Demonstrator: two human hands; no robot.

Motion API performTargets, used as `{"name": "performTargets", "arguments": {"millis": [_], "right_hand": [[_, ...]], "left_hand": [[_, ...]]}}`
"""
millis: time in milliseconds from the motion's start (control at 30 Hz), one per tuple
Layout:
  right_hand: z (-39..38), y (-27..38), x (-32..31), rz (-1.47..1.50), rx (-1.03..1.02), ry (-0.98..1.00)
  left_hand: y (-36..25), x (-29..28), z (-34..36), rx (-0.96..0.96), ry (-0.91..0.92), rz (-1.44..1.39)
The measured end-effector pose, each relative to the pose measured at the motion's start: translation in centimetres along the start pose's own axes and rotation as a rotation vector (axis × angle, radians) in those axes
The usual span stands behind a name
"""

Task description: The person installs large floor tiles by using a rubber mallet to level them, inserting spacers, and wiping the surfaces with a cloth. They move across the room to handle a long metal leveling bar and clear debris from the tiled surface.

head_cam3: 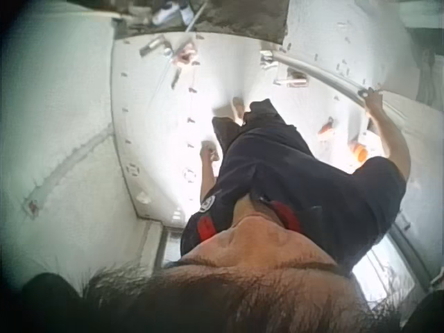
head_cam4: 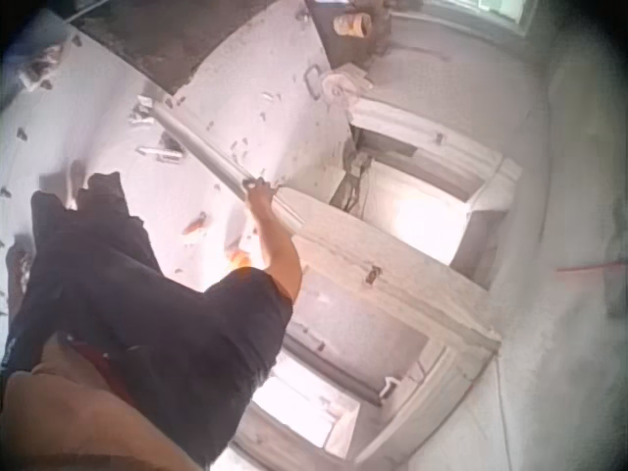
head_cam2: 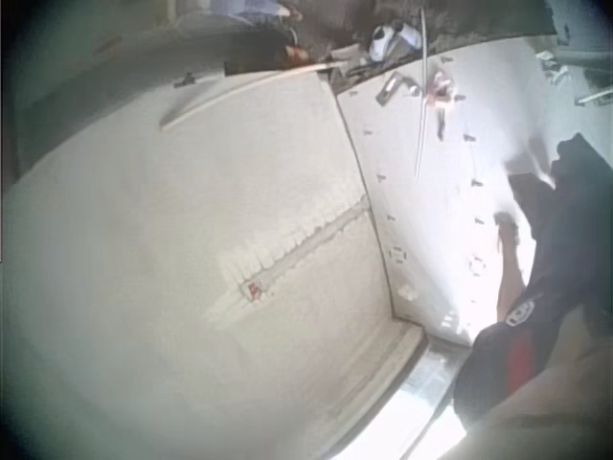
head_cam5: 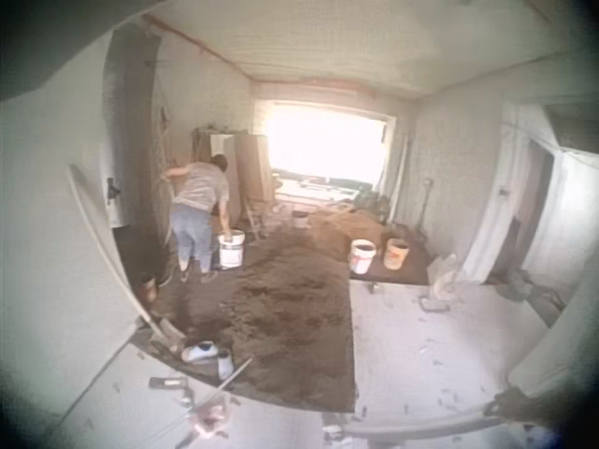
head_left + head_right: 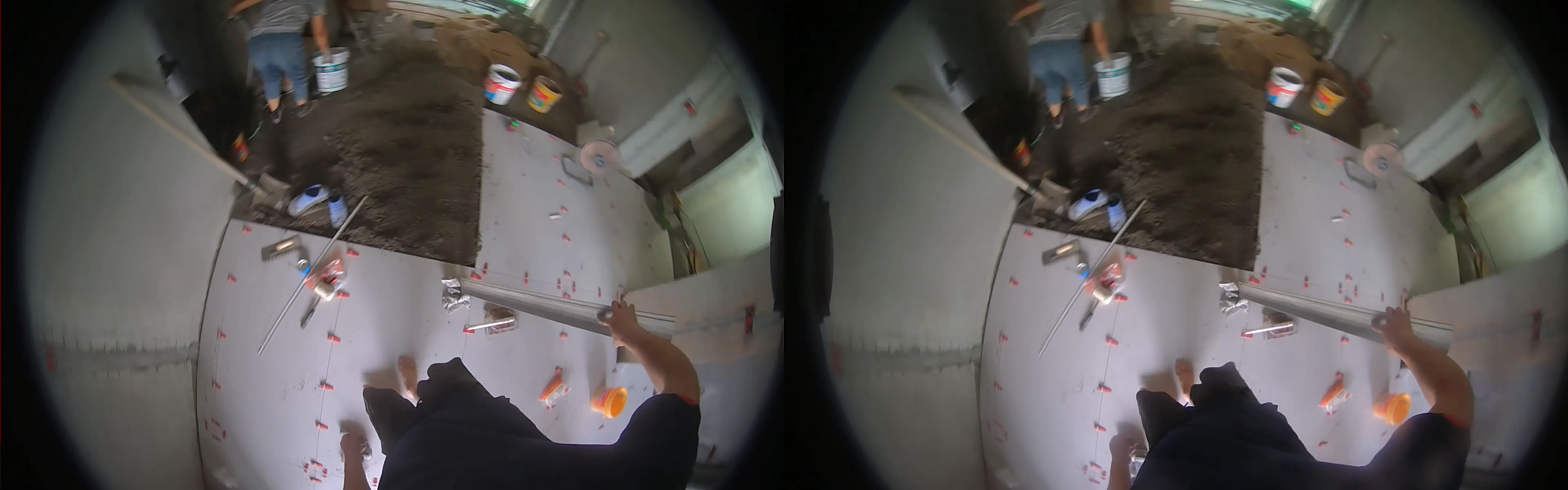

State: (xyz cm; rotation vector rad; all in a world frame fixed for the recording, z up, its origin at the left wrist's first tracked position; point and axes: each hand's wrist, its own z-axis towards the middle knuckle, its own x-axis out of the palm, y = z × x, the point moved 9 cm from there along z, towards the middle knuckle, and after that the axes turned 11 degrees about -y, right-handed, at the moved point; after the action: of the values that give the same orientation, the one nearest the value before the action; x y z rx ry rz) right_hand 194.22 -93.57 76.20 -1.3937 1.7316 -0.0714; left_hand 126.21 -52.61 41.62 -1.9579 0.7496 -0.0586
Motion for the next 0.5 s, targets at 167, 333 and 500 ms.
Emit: {"name": "performTargets", "arguments": {"millis": [167, 333, 500], "right_hand": [[-6.0, -1.6, 7.7, 0.113, 0.187, 0.073], [-10.3, 0.3, 12.7, 0.249, 0.417, 0.212], [-9.0, 8.5, 16.1, 0.777, 0.581, 0.313]], "left_hand": [[-2.8, 3.0, 6.7, -0.512, 0.037, -0.113], [-9.5, 5.4, 11.6, -0.508, 0.041, 0.014], [-11.1, 7.0, 15.7, -0.595, 0.051, 0.214]]}}
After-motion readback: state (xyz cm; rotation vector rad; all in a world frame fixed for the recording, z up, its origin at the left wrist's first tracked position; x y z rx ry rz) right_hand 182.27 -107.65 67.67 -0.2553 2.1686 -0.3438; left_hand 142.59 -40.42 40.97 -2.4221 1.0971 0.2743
